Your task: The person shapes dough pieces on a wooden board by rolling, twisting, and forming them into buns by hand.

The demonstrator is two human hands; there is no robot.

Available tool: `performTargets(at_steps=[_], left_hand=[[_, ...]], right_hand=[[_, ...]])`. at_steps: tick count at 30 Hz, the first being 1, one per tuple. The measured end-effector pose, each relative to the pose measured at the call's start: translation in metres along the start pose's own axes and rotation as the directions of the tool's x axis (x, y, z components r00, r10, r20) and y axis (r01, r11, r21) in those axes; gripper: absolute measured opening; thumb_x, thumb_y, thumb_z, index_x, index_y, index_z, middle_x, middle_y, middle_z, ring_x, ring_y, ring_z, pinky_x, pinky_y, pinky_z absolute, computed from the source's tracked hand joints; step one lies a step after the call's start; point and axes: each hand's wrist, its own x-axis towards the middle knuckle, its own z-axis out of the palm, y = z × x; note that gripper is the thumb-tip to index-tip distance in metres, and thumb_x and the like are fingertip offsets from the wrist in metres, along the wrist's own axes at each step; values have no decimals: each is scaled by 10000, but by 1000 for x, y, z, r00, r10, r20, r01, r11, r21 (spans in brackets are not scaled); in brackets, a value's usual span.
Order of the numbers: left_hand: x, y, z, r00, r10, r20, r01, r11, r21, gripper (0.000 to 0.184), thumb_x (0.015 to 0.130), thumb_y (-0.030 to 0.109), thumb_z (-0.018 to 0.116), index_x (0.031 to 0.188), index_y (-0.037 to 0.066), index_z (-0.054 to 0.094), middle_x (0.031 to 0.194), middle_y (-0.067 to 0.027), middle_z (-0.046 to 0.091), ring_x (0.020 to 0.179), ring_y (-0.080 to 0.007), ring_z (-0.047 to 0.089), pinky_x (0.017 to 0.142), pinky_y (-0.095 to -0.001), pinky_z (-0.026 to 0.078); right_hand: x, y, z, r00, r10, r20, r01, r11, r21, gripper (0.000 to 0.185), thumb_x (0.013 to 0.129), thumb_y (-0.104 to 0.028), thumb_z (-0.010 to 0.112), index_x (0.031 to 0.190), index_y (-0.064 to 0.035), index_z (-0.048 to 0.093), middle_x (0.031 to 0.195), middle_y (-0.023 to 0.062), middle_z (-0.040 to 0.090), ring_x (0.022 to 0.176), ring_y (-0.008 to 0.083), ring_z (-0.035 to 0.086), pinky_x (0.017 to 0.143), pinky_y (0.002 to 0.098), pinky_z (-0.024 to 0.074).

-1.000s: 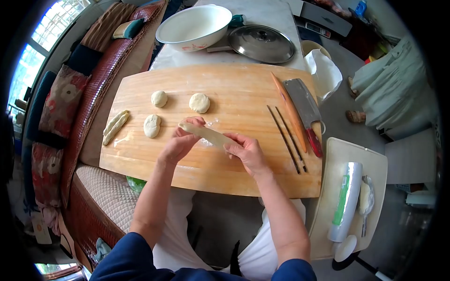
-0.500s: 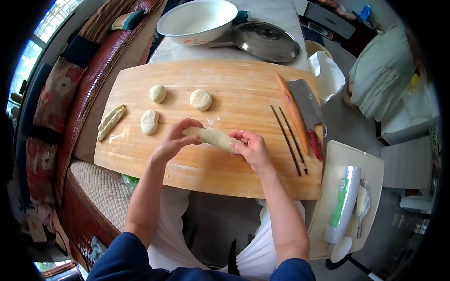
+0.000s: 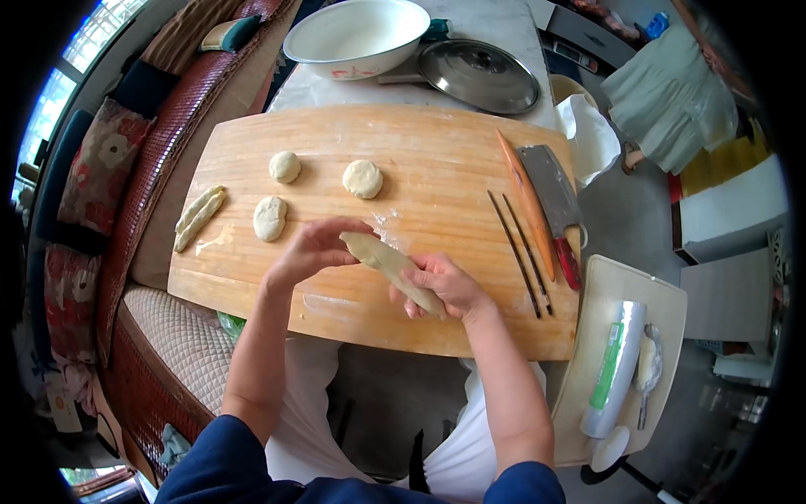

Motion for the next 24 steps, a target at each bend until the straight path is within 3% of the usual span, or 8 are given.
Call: performTargets(at_steps=[3,6,15,18,21,24], left_hand=[[3,3,-3,991,129,45,-132,988,82,379,848,-29,720,1216,28,651,1148,-51,650,993,-134,641,887,-271,557],[4,8,1,985,175,-5,-175,985,9,298,841,100,763,1114,-1,698,1084,-70,651,1017,-161,623,839,-288,566],[8,1,9,967,98,-236,-75,992,103,171,944,102,656,1012,-41,720,912,-80,666,802,-155,684,704,-268,587],[8,2,11,958,14,-285,11,996,85,203,962,128,640,1029,-50,710,915,-78,668,837,-158,685,712,-267,585],[14,-1,18,952,-47,-303,20,996,-89,317,958,213,663,1148,-41,657,932,-71,665,872,-159,684,715,-260,578],[15,-6,29,985,29,-167,-74,961,-267,496,928,310,704,1280,-14,570,949,-62,660,877,-151,673,728,-251,567]], right_hand=[[-1,-1,0,997,31,70,-37,995,94,391,991,-286,603,1226,21,544,868,154,674,590,145,646,508,254,515],[-1,-1,-1,997,28,78,-37,992,123,388,990,-284,604,1225,20,542,863,160,671,583,147,639,501,253,509],[1,1,-1,1000,-27,-6,27,1000,15,379,993,-292,600,1207,17,554,870,140,670,587,151,627,518,258,499],[0,0,1,1000,-25,-11,25,999,39,378,996,-294,595,1205,17,552,886,141,668,590,148,618,523,254,490],[0,2,-2,999,-30,12,28,992,120,386,1004,-299,579,1214,22,544,904,144,665,614,146,616,536,253,486],[1,1,-4,998,-45,52,34,980,195,399,1018,-311,550,1227,28,534,917,146,664,651,152,626,559,259,496]])
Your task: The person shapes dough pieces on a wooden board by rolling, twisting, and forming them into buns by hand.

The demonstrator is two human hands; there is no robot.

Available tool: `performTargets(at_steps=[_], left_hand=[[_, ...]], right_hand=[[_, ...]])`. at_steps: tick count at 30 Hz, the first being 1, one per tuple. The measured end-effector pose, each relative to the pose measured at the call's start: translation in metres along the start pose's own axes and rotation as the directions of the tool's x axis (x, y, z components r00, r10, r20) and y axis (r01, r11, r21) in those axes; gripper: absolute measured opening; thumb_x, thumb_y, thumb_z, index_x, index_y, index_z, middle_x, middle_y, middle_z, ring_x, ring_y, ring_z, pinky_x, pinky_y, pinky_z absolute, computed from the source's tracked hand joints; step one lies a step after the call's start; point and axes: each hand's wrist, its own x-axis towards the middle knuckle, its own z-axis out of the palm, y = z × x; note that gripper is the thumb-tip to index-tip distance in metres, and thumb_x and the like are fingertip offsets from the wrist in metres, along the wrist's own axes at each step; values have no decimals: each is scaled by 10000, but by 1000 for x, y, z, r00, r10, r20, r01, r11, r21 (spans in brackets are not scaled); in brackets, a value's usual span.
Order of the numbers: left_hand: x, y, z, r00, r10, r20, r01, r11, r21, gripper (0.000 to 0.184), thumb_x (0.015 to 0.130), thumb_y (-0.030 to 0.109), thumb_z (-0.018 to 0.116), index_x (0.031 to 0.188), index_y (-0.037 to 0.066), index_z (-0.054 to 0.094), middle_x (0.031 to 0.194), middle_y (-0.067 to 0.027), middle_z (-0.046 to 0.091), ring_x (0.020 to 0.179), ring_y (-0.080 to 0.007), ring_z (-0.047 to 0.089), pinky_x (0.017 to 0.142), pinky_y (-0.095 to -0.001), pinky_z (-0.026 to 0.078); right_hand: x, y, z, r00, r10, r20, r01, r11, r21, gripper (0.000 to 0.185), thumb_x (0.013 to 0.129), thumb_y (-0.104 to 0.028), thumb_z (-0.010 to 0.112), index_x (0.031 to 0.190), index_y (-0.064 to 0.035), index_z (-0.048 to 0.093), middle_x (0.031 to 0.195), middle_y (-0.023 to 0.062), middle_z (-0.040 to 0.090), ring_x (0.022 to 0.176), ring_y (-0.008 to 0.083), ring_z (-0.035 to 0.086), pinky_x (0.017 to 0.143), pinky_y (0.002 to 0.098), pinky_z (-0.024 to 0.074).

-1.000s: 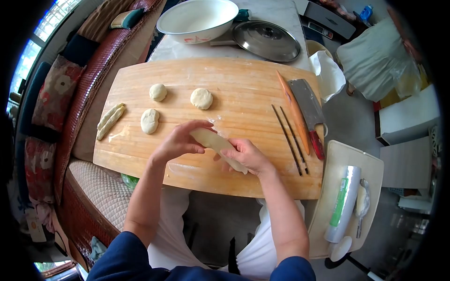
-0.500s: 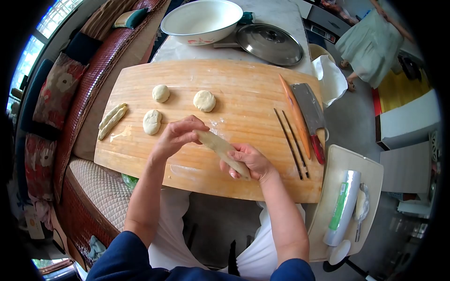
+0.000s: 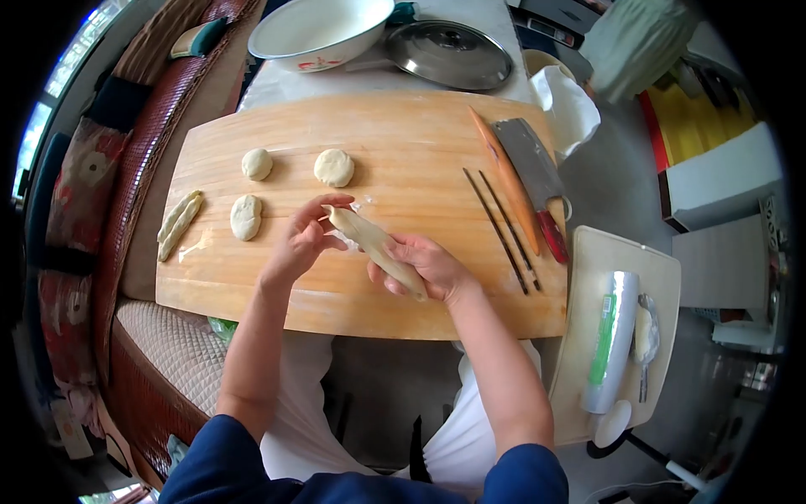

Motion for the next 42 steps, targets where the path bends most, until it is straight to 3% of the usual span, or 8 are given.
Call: performTargets(at_steps=[4,5,14,20,32,35,39,42], left_hand=[[8,-11,-15,999,-32,12,30,991,128,493,814,239,826,1187,21,587,957,-31,660,836,-108,651,724,-240,554],[9,-13,-21,998,-58,-31,62,988,143,392,806,120,817,1118,37,595,934,-33,663,827,-108,648,709,-246,555],[3,-2,-44,980,-2,-201,31,990,140,344,830,120,799,1104,37,608,941,-36,671,877,-124,666,783,-299,600],[3,-9,-49,976,6,-216,28,987,155,297,871,108,756,1116,48,599,973,-45,688,873,-129,685,799,-285,587],[3,-2,-23,956,2,-292,76,964,257,255,887,106,739,1081,9,606,920,-59,678,818,-136,685,727,-284,621],[2,1,-10,959,-13,-285,87,964,250,246,891,112,736,1067,1,605,901,-60,678,817,-137,685,711,-280,625],[4,3,3,957,39,-287,50,953,298,214,900,104,723,1048,1,608,879,-72,673,776,-130,685,687,-268,617],[3,10,13,957,70,-283,103,827,553,189,922,105,697,1047,-6,609,859,-79,672,725,-124,685,631,-242,589]], right_hand=[[-1,2,3,1000,2,6,-2,999,39,422,1032,-330,512,1237,38,526,967,167,676,728,179,668,626,274,538],[-2,2,5,1000,3,0,-3,999,35,429,1035,-335,505,1240,41,524,986,176,679,750,187,679,647,278,549],[-10,0,-6,992,49,-116,-69,981,-182,440,1029,-162,488,1394,80,441,1204,185,633,1026,225,673,876,336,570],[-13,-5,5,991,-58,-118,27,969,-246,490,985,-39,507,1440,93,384,1285,170,585,1101,241,653,912,324,556],[-29,-9,-7,981,-62,-182,0,947,-322,462,946,32,438,1394,142,407,1235,194,607,1009,258,678,896,344,566],[-29,-12,-9,961,13,-275,-55,987,-149,430,970,-26,514,1374,110,457,1161,156,645,941,212,687,843,317,579],[-28,-7,-17,938,-73,-338,-22,963,-268,403,960,-123,628,1315,54,552,1053,88,677,843,131,672,755,264,576],[-27,-8,-13,926,-113,-360,-30,929,-368,412,945,-172,676,1291,34,587,991,55,682,797,94,649,700,232,554]])
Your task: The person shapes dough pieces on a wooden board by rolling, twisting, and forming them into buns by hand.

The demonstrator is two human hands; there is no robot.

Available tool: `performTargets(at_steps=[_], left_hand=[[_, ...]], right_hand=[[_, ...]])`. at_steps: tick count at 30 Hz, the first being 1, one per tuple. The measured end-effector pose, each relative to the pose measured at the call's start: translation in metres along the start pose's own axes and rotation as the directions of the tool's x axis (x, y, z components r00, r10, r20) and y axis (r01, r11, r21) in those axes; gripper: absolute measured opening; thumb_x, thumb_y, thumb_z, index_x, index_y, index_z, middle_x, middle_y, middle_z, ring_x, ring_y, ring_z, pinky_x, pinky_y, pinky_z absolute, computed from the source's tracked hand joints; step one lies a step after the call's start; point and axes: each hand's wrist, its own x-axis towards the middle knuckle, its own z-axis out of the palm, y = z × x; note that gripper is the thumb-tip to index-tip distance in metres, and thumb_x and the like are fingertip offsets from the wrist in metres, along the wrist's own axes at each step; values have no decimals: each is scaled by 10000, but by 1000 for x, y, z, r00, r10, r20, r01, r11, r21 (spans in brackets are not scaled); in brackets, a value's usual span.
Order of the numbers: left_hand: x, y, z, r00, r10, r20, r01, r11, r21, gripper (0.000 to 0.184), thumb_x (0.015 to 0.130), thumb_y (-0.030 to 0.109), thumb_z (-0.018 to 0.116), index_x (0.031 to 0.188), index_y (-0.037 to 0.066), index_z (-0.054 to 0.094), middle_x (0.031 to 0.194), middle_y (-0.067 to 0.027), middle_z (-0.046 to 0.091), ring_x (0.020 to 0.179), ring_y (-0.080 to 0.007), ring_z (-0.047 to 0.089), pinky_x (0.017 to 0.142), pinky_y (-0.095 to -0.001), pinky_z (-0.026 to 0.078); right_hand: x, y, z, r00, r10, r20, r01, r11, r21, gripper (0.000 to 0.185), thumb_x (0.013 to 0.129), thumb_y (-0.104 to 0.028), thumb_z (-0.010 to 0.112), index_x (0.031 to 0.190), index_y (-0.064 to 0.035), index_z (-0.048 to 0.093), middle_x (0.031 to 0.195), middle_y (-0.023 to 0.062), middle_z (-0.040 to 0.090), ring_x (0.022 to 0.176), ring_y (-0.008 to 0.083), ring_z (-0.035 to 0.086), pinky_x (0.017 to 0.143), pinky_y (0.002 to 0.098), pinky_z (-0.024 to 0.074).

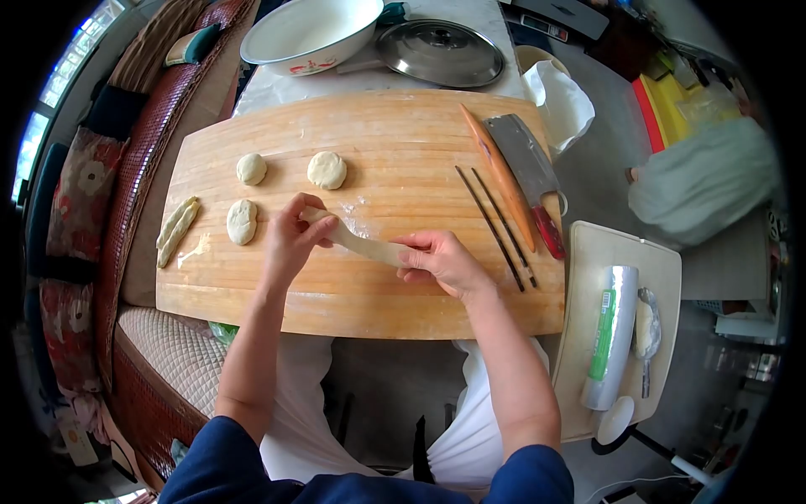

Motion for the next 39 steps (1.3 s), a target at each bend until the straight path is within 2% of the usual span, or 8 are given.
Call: performTargets(at_steps=[3,6,12,18,26,28,30,39], left_hand=[[1,1,-5,994,-83,64,82,997,7,212,957,176,667,1064,1,616,843,-78,674,647,-126,670,579,-227,552],[3,-14,-8,961,-228,158,262,935,-240,291,986,254,629,1116,-5,612,875,-85,677,659,-133,665,597,-241,550],[5,-18,-9,922,-214,324,353,807,-472,377,993,272,614,1214,-31,577,951,-98,670,755,-130,667,683,-259,559],[1,-10,-7,925,-65,374,232,877,-421,427,955,281,669,1258,-4,571,971,-86,675,785,-133,662,729,-257,561],[1,1,-6,906,161,391,-215,972,98,550,674,61,875,1155,53,609,1097,-40,590,978,-198,627,804,-321,557],[-7,6,2,886,171,431,-326,890,319,614,584,81,896,1134,105,622,1100,-72,570,1051,-282,587,843,-392,529],[-16,15,18,823,317,471,-558,602,571,619,580,157,896,1134,123,620,1106,-78,566,1061,-301,548,877,-416,486],[-19,-10,46,799,270,538,-522,754,398,451,709,255,831,1056,66,612,926,-104,665,861,-315,655,741,-402,526]], right_hand=[[1,2,-6,999,-39,18,40,996,-74,429,942,-188,687,1291,43,590,961,43,675,782,83,627,677,210,529],[2,2,-8,995,-68,68,72,996,-60,436,941,-198,692,1293,41,595,940,23,668,773,70,604,667,195,510],[-6,-5,3,993,59,101,-37,978,-206,438,921,-212,716,1288,1,606,933,10,663,773,62,595,677,201,495],[-5,-8,7,974,17,228,46,962,-269,344,920,-209,709,1179,2,629,907,41,680,759,90,621,677,232,501],[-16,-18,7,963,-15,268,34,997,-67,300,927,-244,696,1103,-7,644,917,55,702,727,86,604,655,232,474],[-16,-18,3,959,-3,283,46,988,-146,270,928,-227,688,1081,-9,649,903,53,700,715,84,595,654,236,472],[-15,-15,-2,955,24,294,44,974,-221,242,932,-204,677,1065,-5,642,899,58,699,712,81,591,653,233,470],[-15,-13,-9,957,117,266,-16,936,-352,165,952,-169,650,1005,-14,635,821,24,666,644,41,531,574,203,429]])
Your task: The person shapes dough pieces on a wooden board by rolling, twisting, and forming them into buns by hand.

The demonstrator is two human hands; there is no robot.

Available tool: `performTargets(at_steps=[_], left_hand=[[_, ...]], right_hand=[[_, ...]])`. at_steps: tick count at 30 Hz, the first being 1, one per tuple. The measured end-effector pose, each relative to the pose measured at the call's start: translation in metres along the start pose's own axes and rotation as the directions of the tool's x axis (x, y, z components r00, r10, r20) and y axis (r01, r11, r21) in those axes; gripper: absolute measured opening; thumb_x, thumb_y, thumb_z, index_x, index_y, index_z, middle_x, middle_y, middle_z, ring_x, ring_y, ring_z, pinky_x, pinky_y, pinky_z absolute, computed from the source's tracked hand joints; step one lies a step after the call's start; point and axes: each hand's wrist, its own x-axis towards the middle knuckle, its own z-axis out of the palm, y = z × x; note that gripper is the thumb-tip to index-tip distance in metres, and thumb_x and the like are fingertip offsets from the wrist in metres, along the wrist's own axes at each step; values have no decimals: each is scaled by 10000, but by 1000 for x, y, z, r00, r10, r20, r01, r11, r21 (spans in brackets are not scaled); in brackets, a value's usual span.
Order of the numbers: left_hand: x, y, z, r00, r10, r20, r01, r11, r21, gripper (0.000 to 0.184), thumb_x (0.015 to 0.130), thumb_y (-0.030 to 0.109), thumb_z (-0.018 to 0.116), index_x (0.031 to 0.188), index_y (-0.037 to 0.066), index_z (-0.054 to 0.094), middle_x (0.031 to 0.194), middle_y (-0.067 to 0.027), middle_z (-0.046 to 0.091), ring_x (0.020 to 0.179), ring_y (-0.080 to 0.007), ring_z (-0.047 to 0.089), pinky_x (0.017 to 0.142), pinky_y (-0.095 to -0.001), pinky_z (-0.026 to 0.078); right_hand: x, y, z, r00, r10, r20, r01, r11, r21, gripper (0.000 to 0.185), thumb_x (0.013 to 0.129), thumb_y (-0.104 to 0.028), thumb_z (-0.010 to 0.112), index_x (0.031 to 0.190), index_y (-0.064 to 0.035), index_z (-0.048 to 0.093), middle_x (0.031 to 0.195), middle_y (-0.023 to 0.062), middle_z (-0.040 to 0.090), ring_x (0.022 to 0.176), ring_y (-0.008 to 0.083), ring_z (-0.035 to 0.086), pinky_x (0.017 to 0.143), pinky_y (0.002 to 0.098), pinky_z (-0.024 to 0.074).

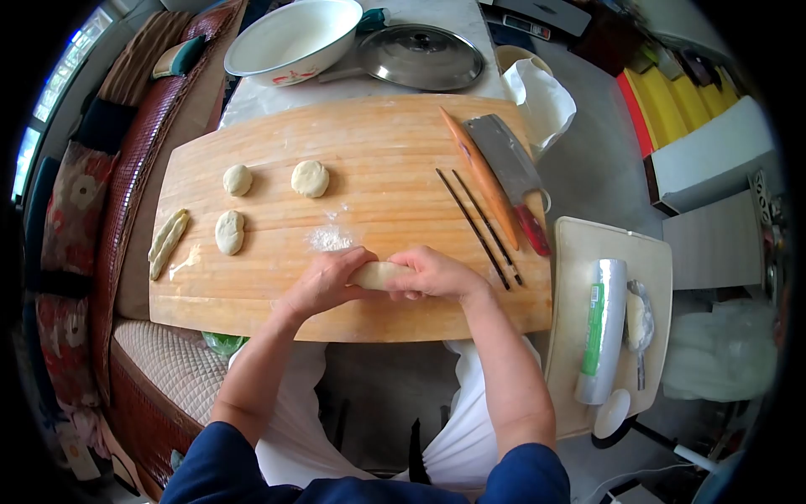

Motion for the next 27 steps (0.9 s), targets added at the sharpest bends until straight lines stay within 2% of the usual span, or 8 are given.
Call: performTargets(at_steps=[5,11,14,17,19,20,23,27], left_hand=[[-1,-8,-9,998,-38,44,39,999,-16,384,735,223,814,1030,60,631,928,-107,666,834,-326,661,716,-402,528],[-3,-6,-21,998,-56,37,60,992,-111,381,736,153,803,1074,66,649,957,-112,655,873,-324,653,733,-391,528],[2,13,-29,999,-24,39,30,986,-161,425,724,126,811,1114,72,651,965,-107,648,873,-316,647,739,-383,527],[4,18,-32,1000,7,13,-3,970,-242,490,704,104,833,1158,81,650,959,-84,646,856,-269,652,738,-369,525],[0,2,-30,998,-57,-24,45,939,-340,529,698,98,849,1187,86,647,969,-63,650,846,-221,653,737,-367,523],[-3,-8,-34,996,-92,15,89,889,-449,569,690,94,871,1208,65,638,1020,-45,659,890,-149,638,750,-338,530],[-13,-29,-35,981,-185,67,164,587,-793,458,786,-15,781,1219,16,634,1099,-68,663,1017,-150,643,847,-271,565],[-7,-15,-37,989,-116,-90,24,732,-681,371,825,-62,724,1185,3,662,1119,-75,661,1007,-156,655,853,-266,574]], right_hand=[[-6,-5,-7,997,52,-58,-54,998,-29,163,943,-167,663,995,-13,647,793,17,656,608,34,510,556,197,421],[-7,-3,-7,998,-9,-66,-8,964,-264,231,917,-161,688,1075,2,645,879,50,696,695,97,626,609,236,495],[-1,-21,8,995,99,-15,-100,976,-193,284,918,-149,681,1143,11,616,943,80,712,746,140,675,641,270,533],[6,-16,16,998,27,48,-32,994,100,328,927,-141,663,1203,17,580,972,103,711,748,157,687,640,285,547],[5,-18,16,999,18,35,-21,996,91,335,937,-158,657,1208,19,572,983,116,708,742,165,691,639,285,552],[4,-19,15,1000,13,28,-16,996,88,339,941,-167,654,1211,20,568,989,122,706,739,169,692,639,285,555],[1,-18,12,1000,-7,-27,11,991,134,372,944,-211,664,1215,22,562,994,139,700,735,175,697,638,282,557],[4,-17,12,996,-91,7,87,964,251,400,946,-240,668,1226,21,553,975,137,697,731,172,697,636,270,555]])
